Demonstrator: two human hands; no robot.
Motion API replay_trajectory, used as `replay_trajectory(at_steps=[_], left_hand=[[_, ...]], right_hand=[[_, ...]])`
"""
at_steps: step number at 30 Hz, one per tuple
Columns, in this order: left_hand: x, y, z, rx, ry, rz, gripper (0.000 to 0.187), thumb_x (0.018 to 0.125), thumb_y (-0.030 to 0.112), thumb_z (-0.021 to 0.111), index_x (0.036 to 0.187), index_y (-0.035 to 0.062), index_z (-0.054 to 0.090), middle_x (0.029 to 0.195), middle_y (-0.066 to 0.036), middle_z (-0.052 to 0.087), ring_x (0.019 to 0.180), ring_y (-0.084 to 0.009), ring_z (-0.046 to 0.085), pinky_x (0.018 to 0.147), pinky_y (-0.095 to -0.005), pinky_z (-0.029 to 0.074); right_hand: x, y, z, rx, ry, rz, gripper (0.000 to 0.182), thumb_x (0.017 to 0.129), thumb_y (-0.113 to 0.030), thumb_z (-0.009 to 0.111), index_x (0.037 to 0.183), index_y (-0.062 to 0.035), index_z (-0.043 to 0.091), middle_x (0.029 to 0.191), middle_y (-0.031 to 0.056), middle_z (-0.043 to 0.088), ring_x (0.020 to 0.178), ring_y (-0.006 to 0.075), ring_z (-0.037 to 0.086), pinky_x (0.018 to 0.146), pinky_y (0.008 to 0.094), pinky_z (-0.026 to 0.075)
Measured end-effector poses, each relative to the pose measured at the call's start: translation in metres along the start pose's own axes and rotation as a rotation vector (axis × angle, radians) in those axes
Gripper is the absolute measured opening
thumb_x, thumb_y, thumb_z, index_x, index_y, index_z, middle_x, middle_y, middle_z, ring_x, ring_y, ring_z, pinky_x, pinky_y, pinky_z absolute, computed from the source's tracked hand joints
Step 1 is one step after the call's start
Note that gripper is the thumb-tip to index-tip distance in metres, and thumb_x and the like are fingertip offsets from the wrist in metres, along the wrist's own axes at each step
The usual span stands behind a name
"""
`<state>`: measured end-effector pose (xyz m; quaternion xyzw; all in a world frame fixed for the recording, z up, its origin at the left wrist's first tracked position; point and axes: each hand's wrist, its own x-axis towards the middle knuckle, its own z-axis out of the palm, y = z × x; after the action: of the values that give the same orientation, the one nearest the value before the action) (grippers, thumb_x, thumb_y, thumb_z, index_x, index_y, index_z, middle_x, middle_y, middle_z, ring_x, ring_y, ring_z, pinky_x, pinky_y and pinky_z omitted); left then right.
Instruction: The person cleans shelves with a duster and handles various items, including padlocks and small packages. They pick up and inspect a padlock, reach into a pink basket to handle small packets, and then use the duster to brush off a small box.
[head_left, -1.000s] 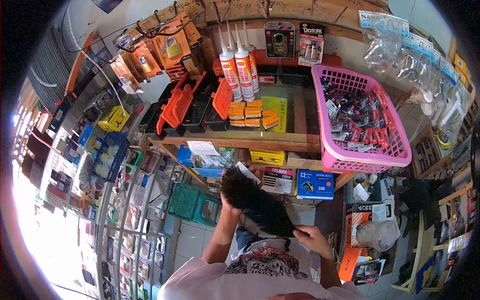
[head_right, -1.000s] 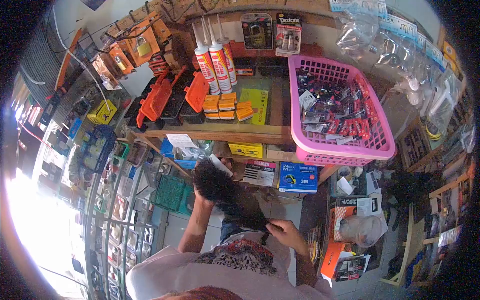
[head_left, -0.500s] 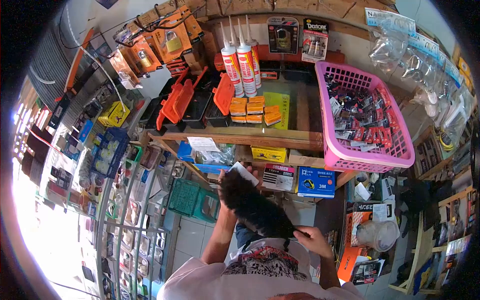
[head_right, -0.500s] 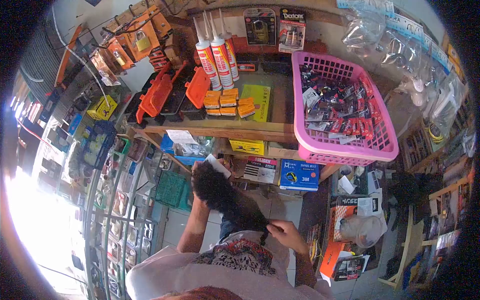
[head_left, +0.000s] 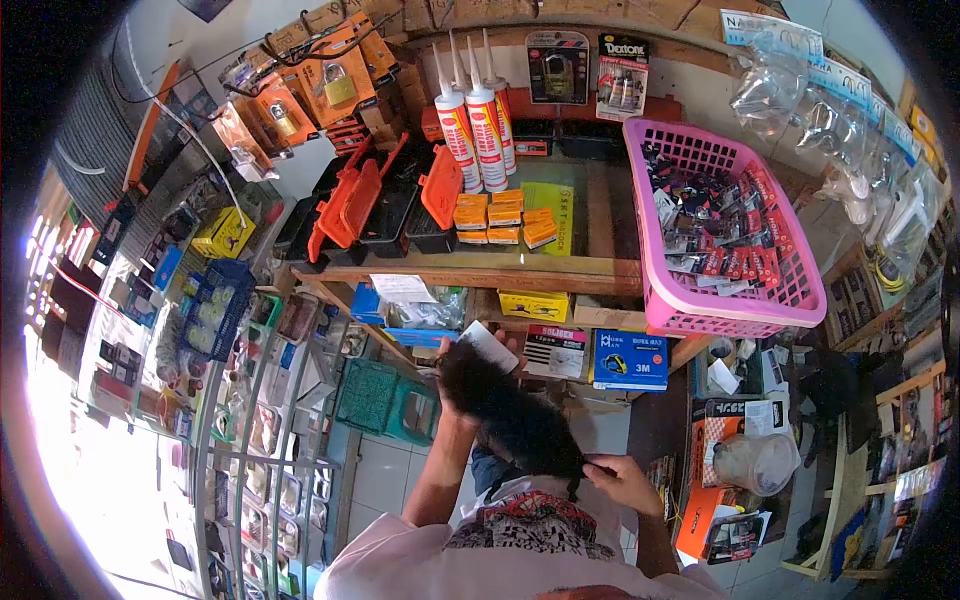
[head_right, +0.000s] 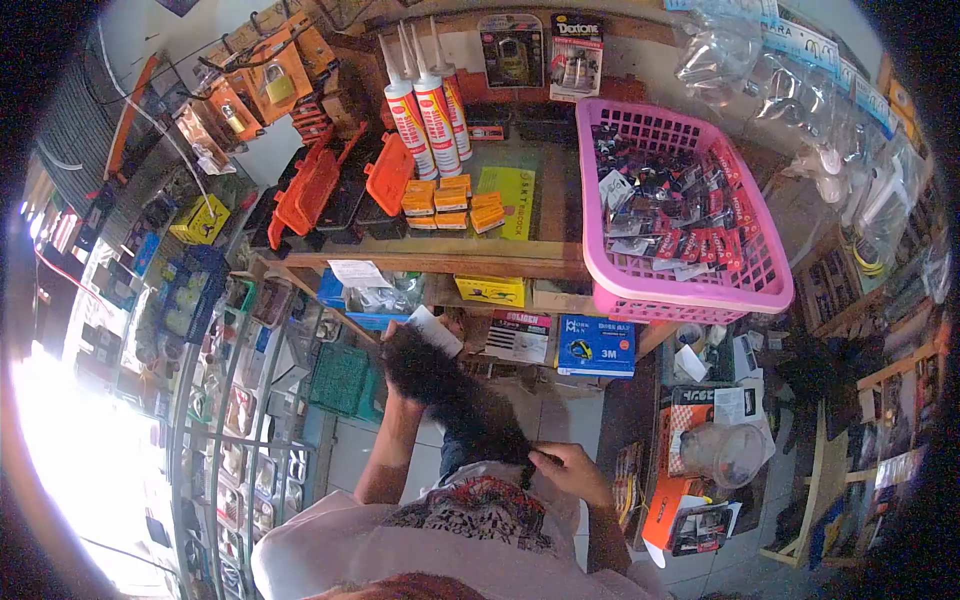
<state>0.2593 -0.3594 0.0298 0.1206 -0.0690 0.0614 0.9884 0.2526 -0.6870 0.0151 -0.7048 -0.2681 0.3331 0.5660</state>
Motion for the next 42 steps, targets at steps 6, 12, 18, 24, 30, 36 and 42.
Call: replay_trajectory(at_steps=[6, 12, 18, 24, 30, 36, 42], left_hand=[[0.002, -0.005, 0.029, 0.059, 0.375, 0.061, 0.065, 0.099, 0.057, 0.035, 0.140, 0.0099, 0.049, 0.137, -0.016, 0.055, 0.133, -0.0349, 0.046, 0.113, -0.0605, 0.027], [0.000, -0.003, 0.022, 0.081, 0.165, 0.044, 0.067, 0.098, 0.059, 0.034, 0.142, 0.0093, 0.048, 0.139, -0.016, 0.054, 0.132, -0.0360, 0.046, 0.113, -0.0569, 0.029], [-0.002, 0.003, 0.004, -0.072, -0.063, -0.001, 0.070, 0.098, 0.059, 0.034, 0.142, 0.0055, 0.048, 0.140, -0.016, 0.053, 0.130, -0.0358, 0.048, 0.113, -0.0510, 0.033], [0.005, -0.001, 0.008, -0.039, -0.148, -0.006, 0.068, 0.099, 0.058, 0.030, 0.142, 0.0068, 0.046, 0.145, -0.016, 0.049, 0.131, -0.0351, 0.047, 0.113, -0.0510, 0.031], [-0.001, -0.006, 0.022, 0.010, 0.197, 0.037, 0.064, 0.099, 0.057, 0.034, 0.138, 0.0088, 0.050, 0.137, -0.017, 0.056, 0.123, -0.0398, 0.054, 0.104, -0.0539, 0.043], [-0.001, -0.003, 0.030, 0.043, 0.243, 0.028, 0.064, 0.098, 0.058, 0.040, 0.137, 0.0094, 0.051, 0.133, -0.017, 0.059, 0.127, -0.0379, 0.052, 0.111, -0.0604, 0.033], [-0.007, 0.000, -0.001, -0.058, 0.017, 0.007, 0.064, 0.098, 0.057, 0.040, 0.141, 0.0114, 0.048, 0.139, -0.015, 0.055, 0.131, -0.0352, 0.048, 0.114, -0.0579, 0.030]], right_hand=[[0.003, 0.009, -0.002, 0.054, 0.186, 0.047, 0.028, 0.098, -0.021, 0.063, 0.114, 0.0012, 0.067, 0.076, -0.0014, 0.060, 0.066, 0.0047, 0.050, 0.059, 0.0241, 0.043], [0.001, 0.000, -0.001, 0.033, 0.124, 0.094, 0.028, 0.099, -0.022, 0.062, 0.111, 0.0023, 0.067, 0.075, -0.0018, 0.058, 0.066, 0.0051, 0.050, 0.059, 0.0243, 0.043], [0.000, -0.001, 0.006, 0.070, 0.129, 0.106, 0.027, 0.099, -0.022, 0.062, 0.107, 0.0034, 0.067, 0.074, -0.0013, 0.058, 0.068, 0.0068, 0.051, 0.061, 0.0246, 0.044], [0.000, 0.004, 0.000, 0.041, 0.036, 0.113, 0.026, 0.099, -0.021, 0.061, 0.108, 0.0028, 0.067, 0.074, -0.0010, 0.057, 0.069, 0.0072, 0.051, 0.062, 0.0244, 0.044], [0.001, -0.003, -0.002, 0.057, -0.024, 0.122, 0.028, 0.099, -0.022, 0.061, 0.108, 0.0035, 0.067, 0.074, -0.0021, 0.057, 0.069, 0.0066, 0.050, 0.062, 0.0247, 0.044], [0.001, 0.004, -0.003, 0.000, -0.049, 0.098, 0.024, 0.099, -0.020, 0.060, 0.103, 0.0023, 0.067, 0.069, -0.0041, 0.052, 0.064, 0.0048, 0.047, 0.058, 0.0249, 0.042], [0.003, -0.007, -0.004, 0.067, -0.034, 0.102, 0.026, 0.098, -0.018, 0.063, 0.115, 0.0008, 0.066, 0.074, -0.0029, 0.057, 0.066, 0.0069, 0.052, 0.058, 0.0245, 0.044]])
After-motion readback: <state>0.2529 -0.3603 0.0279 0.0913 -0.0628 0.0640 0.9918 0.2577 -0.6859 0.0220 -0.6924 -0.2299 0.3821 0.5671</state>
